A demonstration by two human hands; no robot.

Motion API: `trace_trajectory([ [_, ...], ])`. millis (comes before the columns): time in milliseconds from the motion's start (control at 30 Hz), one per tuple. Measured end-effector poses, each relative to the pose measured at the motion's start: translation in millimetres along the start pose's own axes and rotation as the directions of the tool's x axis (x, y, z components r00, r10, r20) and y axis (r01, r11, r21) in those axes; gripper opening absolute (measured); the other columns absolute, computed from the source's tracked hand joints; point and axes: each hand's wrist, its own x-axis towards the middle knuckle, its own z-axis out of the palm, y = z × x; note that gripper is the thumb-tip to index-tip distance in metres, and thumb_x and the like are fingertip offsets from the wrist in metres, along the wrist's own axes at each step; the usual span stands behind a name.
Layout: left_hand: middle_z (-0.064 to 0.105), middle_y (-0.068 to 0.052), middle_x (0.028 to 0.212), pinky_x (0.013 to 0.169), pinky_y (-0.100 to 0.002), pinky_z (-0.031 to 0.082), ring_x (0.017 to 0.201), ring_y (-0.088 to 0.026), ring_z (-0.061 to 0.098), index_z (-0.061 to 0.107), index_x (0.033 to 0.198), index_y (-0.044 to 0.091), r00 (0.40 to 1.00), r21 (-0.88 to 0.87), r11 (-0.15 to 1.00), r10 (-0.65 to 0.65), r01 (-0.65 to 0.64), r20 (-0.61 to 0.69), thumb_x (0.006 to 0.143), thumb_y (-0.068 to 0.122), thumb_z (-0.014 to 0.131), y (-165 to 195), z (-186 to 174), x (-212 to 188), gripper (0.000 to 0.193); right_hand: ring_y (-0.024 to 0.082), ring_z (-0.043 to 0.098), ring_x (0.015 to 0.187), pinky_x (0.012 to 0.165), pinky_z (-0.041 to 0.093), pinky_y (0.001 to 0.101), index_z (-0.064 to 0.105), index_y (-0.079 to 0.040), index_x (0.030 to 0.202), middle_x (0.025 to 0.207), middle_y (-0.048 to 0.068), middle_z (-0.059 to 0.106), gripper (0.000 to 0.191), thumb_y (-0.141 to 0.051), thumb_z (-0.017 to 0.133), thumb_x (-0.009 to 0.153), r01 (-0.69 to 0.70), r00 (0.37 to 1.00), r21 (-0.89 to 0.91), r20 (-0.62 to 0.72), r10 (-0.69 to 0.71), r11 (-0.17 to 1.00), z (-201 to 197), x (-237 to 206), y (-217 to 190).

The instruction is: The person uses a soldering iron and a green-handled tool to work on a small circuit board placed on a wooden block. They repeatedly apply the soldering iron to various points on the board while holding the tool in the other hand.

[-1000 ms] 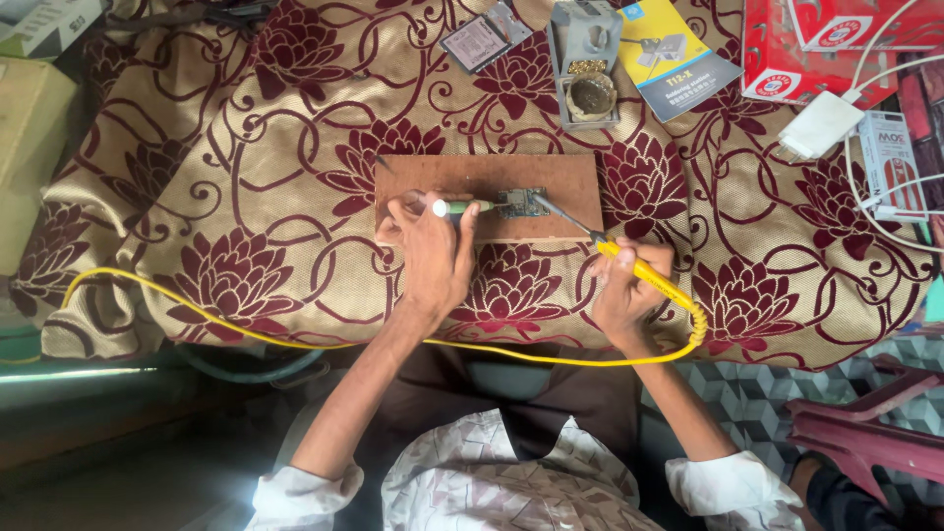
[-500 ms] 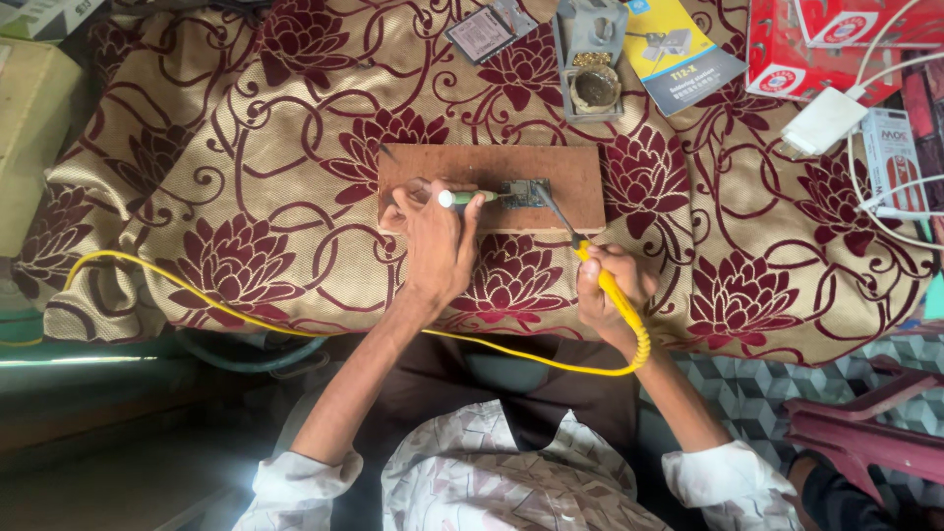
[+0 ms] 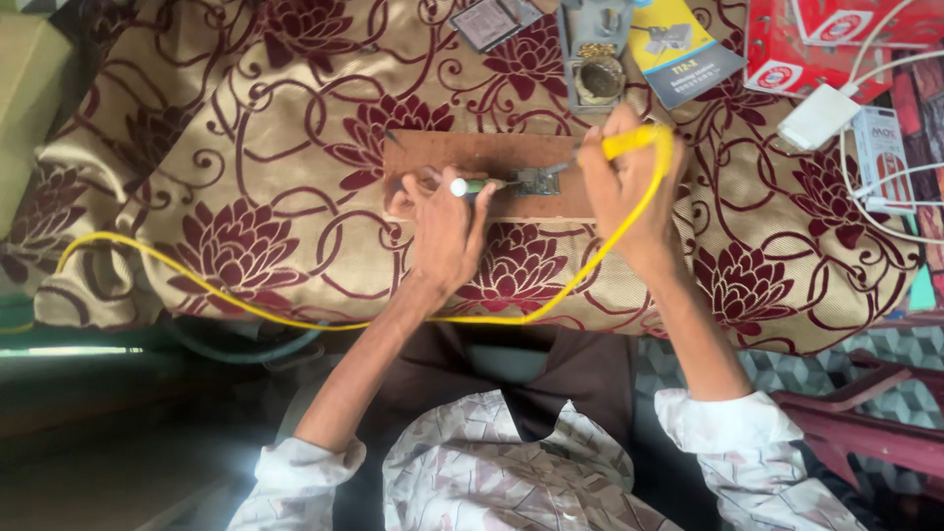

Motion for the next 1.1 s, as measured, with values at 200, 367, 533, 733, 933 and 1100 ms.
trace_trajectory([
  [200, 0.059, -0.018, 0.087, 0.085, -0.053, 0.024, 0.094, -0.034, 0.043, 0.062, 0.103, 0.005, 1.0, -0.055, 0.998, 0.02, -0.019, 0.022, 0.107, 0.036, 0.047, -3, -7, -3, 0.035, 0.023, 0.047, 0.077, 0.084, 0.041, 0.0451, 0.052, -0.004, 0.087, 0.076, 0.005, 0.053, 0.024, -0.009, 0.066, 0.105, -0.098, 0.995, -0.212, -0.009, 0.098, 0.972, 13, 15, -1],
  [367, 0.057, -0.02, 0.092, 0.087, -0.052, 0.024, 0.096, -0.034, 0.042, 0.063, 0.106, 0.005, 0.999, 0.006, 0.999, 0.048, -0.048, 0.025, 0.111, 0.035, 0.046, -1, -10, -3, 0.034, 0.028, 0.044, 0.099, 0.094, 0.038, 0.045, 0.055, -0.004, 0.107, 0.1, 0.006, 0.058, 0.018, -0.016, 0.069, 0.107, -0.036, 0.987, -0.264, -0.16, -0.007, 0.964, 20, 10, 17],
  [533, 0.058, -0.019, 0.089, 0.084, -0.053, 0.023, 0.095, -0.035, 0.042, 0.062, 0.102, 0.005, 0.999, -0.02, 0.999, 0.04, -0.04, 0.014, 0.107, 0.035, 0.047, 2, -11, -5, 0.034, 0.028, 0.044, 0.097, 0.091, 0.039, 0.0457, 0.056, -0.005, 0.103, 0.096, 0.006, 0.055, 0.027, -0.023, 0.075, 0.102, -0.144, 0.974, -0.351, -0.218, 0.069, 0.925, 22, 7, 20],
  [733, 0.057, -0.019, 0.087, 0.091, -0.051, 0.026, 0.092, -0.032, 0.042, 0.059, 0.104, 0.001, 0.994, -0.066, 0.998, -0.004, 0.012, 0.105, 0.111, 0.037, 0.044, 0, -12, -5, 0.04, 0.03, 0.044, 0.104, 0.092, 0.037, 0.0521, 0.058, -0.003, 0.115, 0.104, 0.013, 0.053, 0.029, -0.024, 0.074, 0.103, -0.161, 0.97, -0.408, -0.232, 0.068, 0.899, 17, 17, 22],
  [933, 0.058, -0.018, 0.084, 0.088, -0.052, 0.025, 0.089, -0.032, 0.043, 0.059, 0.103, 0.0, 0.999, -0.058, 0.998, 0.042, -0.04, 0.033, 0.11, 0.036, 0.043, -1, -11, -3, 0.041, 0.029, 0.045, 0.104, 0.093, 0.036, 0.0521, 0.059, -0.002, 0.117, 0.107, 0.015, 0.054, 0.029, -0.022, 0.073, 0.101, -0.157, 0.942, -0.472, -0.336, -0.012, 0.868, 21, 27, 26],
  [1100, 0.059, -0.018, 0.085, 0.092, -0.051, 0.026, 0.087, -0.031, 0.044, 0.061, 0.103, 0.001, 0.996, -0.109, 0.994, 0.014, -0.004, 0.089, 0.111, 0.035, 0.042, -2, -9, 0, 0.04, 0.022, 0.044, 0.097, 0.091, 0.039, 0.0456, 0.054, 0.0, 0.102, 0.101, 0.007, 0.063, 0.017, -0.009, 0.067, 0.107, -0.067, 0.941, -0.311, -0.337, -0.044, 0.948, 24, 18, 26],
])
